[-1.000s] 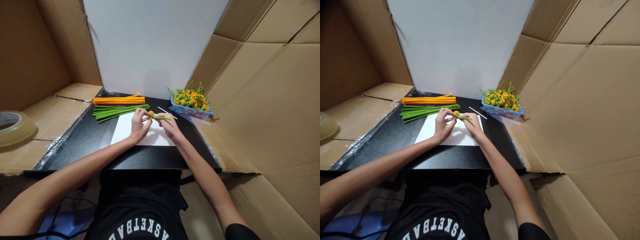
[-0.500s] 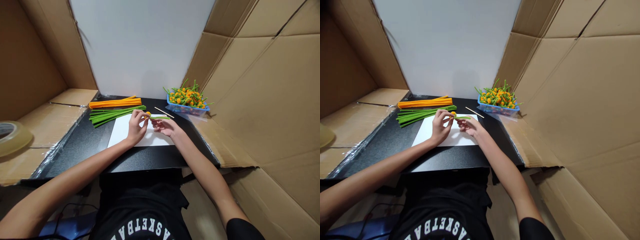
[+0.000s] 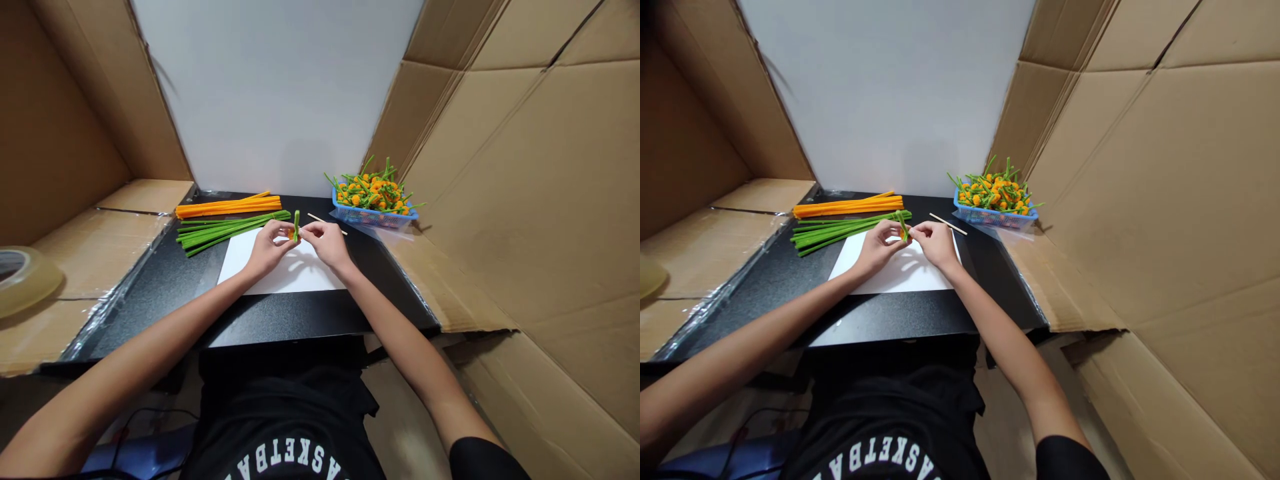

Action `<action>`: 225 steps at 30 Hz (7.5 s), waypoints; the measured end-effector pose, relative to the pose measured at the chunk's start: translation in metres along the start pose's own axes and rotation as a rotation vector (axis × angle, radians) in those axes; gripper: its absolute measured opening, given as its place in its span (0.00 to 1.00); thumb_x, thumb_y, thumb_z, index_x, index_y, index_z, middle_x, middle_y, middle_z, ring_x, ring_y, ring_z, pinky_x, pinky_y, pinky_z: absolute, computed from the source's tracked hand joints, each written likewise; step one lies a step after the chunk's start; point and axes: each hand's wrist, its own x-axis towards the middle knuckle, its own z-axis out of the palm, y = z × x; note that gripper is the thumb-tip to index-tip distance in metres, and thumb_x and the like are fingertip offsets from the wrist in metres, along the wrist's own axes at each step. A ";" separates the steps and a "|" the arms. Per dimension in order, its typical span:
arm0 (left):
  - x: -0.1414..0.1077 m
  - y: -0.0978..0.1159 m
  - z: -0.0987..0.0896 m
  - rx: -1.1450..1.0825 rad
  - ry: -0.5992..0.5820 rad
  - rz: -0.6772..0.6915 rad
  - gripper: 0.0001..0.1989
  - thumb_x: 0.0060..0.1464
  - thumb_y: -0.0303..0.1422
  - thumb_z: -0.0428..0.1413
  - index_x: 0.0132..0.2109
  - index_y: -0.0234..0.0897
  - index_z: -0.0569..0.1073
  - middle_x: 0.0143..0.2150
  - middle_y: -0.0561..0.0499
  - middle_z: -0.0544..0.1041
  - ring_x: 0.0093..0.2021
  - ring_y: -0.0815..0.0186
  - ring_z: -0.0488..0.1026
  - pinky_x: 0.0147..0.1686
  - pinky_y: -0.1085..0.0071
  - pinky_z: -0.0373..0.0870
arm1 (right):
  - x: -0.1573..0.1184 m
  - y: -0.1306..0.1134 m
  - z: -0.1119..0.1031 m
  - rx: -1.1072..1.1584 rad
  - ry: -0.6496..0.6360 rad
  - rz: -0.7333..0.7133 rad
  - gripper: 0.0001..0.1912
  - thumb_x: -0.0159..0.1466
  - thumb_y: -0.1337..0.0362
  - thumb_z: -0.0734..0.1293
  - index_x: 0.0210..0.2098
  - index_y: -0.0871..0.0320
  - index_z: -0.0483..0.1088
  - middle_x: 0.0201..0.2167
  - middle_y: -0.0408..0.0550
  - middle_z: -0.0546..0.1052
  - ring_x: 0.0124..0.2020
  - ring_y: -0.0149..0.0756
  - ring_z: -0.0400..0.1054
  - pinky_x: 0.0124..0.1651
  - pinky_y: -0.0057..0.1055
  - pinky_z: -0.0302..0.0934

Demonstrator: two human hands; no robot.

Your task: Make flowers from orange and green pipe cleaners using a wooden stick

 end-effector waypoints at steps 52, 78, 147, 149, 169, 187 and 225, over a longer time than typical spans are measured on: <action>-0.007 0.022 0.009 -0.056 0.096 0.051 0.13 0.53 0.42 0.64 0.38 0.38 0.73 0.39 0.50 0.73 0.41 0.66 0.75 0.36 0.73 0.75 | -0.006 -0.012 -0.007 0.027 -0.046 -0.152 0.08 0.58 0.60 0.70 0.30 0.59 0.76 0.29 0.48 0.78 0.32 0.34 0.69 0.36 0.31 0.63; -0.008 0.015 0.010 0.003 0.054 0.134 0.08 0.59 0.36 0.60 0.41 0.38 0.71 0.39 0.50 0.73 0.40 0.67 0.74 0.37 0.72 0.76 | -0.004 -0.013 -0.006 0.480 -0.135 0.411 0.07 0.52 0.64 0.74 0.31 0.58 0.76 0.30 0.44 0.78 0.32 0.32 0.69 0.34 0.28 0.66; 0.008 0.042 -0.010 0.544 0.026 0.461 0.04 0.58 0.34 0.60 0.35 0.39 0.76 0.30 0.52 0.73 0.32 0.65 0.68 0.32 0.68 0.64 | -0.010 -0.004 0.014 0.763 -0.055 0.134 0.21 0.46 0.51 0.79 0.34 0.55 0.76 0.32 0.43 0.81 0.37 0.36 0.76 0.49 0.37 0.72; 0.008 0.042 -0.008 0.520 0.052 0.429 0.06 0.57 0.35 0.61 0.34 0.39 0.76 0.29 0.52 0.73 0.32 0.66 0.68 0.31 0.69 0.64 | -0.011 -0.005 0.013 0.769 -0.070 0.131 0.19 0.48 0.51 0.78 0.33 0.55 0.76 0.31 0.42 0.80 0.38 0.36 0.76 0.50 0.38 0.72; 0.005 0.034 -0.012 0.619 0.064 0.551 0.03 0.59 0.33 0.60 0.40 0.42 0.78 0.35 0.50 0.76 0.37 0.62 0.71 0.38 0.65 0.68 | -0.007 0.000 0.013 0.777 -0.066 0.196 0.24 0.44 0.48 0.81 0.32 0.56 0.74 0.28 0.39 0.78 0.36 0.34 0.76 0.48 0.35 0.72; 0.006 0.042 -0.015 0.750 0.006 0.685 0.02 0.61 0.31 0.57 0.39 0.38 0.73 0.36 0.49 0.76 0.38 0.63 0.71 0.37 0.67 0.67 | -0.007 0.001 0.008 0.877 -0.182 0.249 0.17 0.48 0.56 0.81 0.32 0.56 0.76 0.30 0.40 0.80 0.34 0.30 0.76 0.48 0.31 0.72; 0.008 0.045 -0.016 0.722 -0.009 0.440 0.02 0.58 0.31 0.60 0.36 0.39 0.77 0.35 0.51 0.78 0.37 0.63 0.71 0.36 0.68 0.66 | -0.009 0.002 0.013 0.742 -0.105 0.096 0.16 0.50 0.58 0.78 0.32 0.54 0.71 0.28 0.38 0.76 0.35 0.33 0.73 0.53 0.41 0.70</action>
